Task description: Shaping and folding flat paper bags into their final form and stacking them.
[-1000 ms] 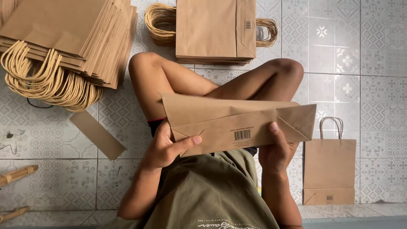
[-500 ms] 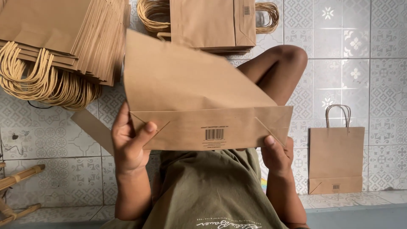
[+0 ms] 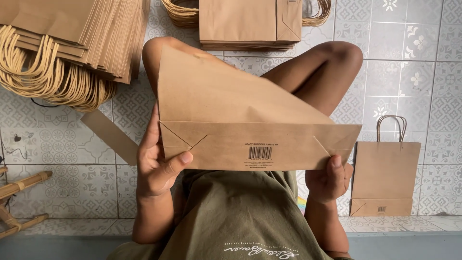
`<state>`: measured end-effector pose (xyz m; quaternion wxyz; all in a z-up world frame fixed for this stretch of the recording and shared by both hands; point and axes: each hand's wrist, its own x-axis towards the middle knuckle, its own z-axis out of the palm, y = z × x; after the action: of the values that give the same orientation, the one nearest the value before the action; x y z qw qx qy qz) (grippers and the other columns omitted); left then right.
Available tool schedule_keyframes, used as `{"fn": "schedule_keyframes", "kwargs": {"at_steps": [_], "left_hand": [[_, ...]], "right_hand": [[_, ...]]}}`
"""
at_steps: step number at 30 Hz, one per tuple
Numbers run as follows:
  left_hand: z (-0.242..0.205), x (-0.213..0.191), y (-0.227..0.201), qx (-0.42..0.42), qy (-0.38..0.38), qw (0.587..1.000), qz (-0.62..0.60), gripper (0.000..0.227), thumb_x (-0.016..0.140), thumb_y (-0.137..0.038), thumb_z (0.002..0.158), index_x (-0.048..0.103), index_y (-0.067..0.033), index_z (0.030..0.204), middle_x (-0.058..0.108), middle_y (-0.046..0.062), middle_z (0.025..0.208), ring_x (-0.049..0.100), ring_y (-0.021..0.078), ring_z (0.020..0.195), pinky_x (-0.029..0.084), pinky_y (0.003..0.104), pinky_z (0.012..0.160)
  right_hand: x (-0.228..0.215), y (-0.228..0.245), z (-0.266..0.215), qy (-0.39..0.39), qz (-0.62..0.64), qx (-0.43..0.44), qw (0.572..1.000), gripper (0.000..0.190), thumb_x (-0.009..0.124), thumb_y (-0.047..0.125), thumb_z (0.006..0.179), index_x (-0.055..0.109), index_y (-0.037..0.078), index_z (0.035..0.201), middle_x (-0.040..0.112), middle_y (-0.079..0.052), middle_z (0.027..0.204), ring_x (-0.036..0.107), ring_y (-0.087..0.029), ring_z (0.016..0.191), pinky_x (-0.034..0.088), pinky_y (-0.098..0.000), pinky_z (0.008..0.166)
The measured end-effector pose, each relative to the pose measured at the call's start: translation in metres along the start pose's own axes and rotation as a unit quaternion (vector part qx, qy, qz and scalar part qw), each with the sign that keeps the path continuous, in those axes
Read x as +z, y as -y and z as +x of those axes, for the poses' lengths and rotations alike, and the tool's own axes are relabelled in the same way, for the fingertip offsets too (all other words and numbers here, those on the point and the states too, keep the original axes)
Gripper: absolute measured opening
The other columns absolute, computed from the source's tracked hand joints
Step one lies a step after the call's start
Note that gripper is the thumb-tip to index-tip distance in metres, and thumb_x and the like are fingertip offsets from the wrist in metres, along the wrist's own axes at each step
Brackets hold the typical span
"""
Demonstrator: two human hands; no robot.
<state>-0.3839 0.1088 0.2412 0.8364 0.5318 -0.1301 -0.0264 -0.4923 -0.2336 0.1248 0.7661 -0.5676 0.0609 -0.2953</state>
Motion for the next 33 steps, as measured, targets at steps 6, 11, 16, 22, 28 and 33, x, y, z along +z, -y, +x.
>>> {"fn": "schedule_keyframes", "kwargs": {"at_steps": [6, 11, 16, 22, 28, 33], "left_hand": [[0.001, 0.004, -0.004, 0.003, 0.004, 1.0, 0.006, 0.092, 0.064, 0.004, 0.086, 0.015, -0.0027, 0.164, 0.057, 0.023, 0.144, 0.054, 0.0269, 0.133, 0.046, 0.057, 0.116], [0.006, 0.014, -0.007, -0.013, 0.019, 0.999, 0.026, 0.107, 0.073, -0.007, 0.078, 0.01, -0.0037, 0.164, 0.049, 0.024, 0.152, 0.047, 0.028, 0.141, 0.039, 0.054, 0.121], [-0.003, 0.01, 0.0, -0.026, 0.01, 1.0, 0.014, 0.096, 0.067, -0.005, 0.085, 0.012, -0.002, 0.164, 0.048, 0.024, 0.153, 0.045, 0.0291, 0.142, 0.037, 0.055, 0.121], [-0.013, 0.007, 0.008, -0.055, 0.033, 0.998, -0.027, 0.079, 0.055, -0.013, 0.097, 0.014, -0.0015, 0.164, 0.041, 0.018, 0.16, 0.041, 0.024, 0.143, 0.036, 0.049, 0.12], [-0.009, 0.016, 0.002, -0.058, 0.045, 0.997, -0.01, 0.082, 0.058, -0.011, 0.095, 0.013, -0.0023, 0.163, 0.042, 0.023, 0.158, 0.044, 0.0283, 0.141, 0.039, 0.052, 0.118], [-0.006, 0.014, 0.008, -0.055, 0.018, 0.997, -0.044, 0.085, 0.058, -0.009, 0.093, 0.011, -0.0024, 0.164, 0.047, 0.024, 0.153, 0.045, 0.029, 0.141, 0.039, 0.051, 0.119]], "right_hand": [[0.012, 0.007, 0.004, -0.044, -0.024, -0.016, 0.999, 0.035, 0.041, 0.022, 0.105, 0.06, 0.011, 0.077, 0.043, 0.001, 0.051, 0.034, 0.0, 0.044, 0.033, -0.0086, 0.055], [-0.014, -0.007, 0.006, 0.032, -0.037, 0.04, 0.998, 0.026, 0.048, 0.017, 0.099, 0.062, 0.004, 0.081, 0.05, -0.006, 0.053, 0.043, -0.006, 0.046, 0.048, -0.0205, 0.06], [0.024, 0.025, 0.018, 0.03, -0.036, 0.048, 0.998, 0.038, 0.038, 0.022, 0.104, 0.052, 0.009, 0.071, 0.049, -0.002, 0.057, 0.039, -0.005, 0.048, 0.038, -0.019, 0.055], [0.019, 0.021, 0.029, 0.041, -0.073, 0.009, 0.996, 0.035, 0.03, 0.028, 0.109, 0.031, 0.027, 0.073, 0.03, 0.013, 0.061, 0.023, 0.0, 0.052, 0.021, -0.0161, 0.054], [0.04, 0.029, 0.038, 0.084, -0.061, 0.036, 0.994, 0.036, 0.033, 0.034, 0.106, 0.028, 0.026, 0.071, 0.026, 0.011, 0.06, 0.023, -0.002, 0.052, 0.022, -0.0178, 0.054], [0.014, 0.001, 0.024, 0.08, 0.008, 0.069, 0.994, 0.016, 0.049, 0.016, 0.1, 0.053, 0.016, 0.085, 0.047, 0.007, 0.074, 0.041, -0.004, 0.068, 0.039, -0.0174, 0.069]]}}
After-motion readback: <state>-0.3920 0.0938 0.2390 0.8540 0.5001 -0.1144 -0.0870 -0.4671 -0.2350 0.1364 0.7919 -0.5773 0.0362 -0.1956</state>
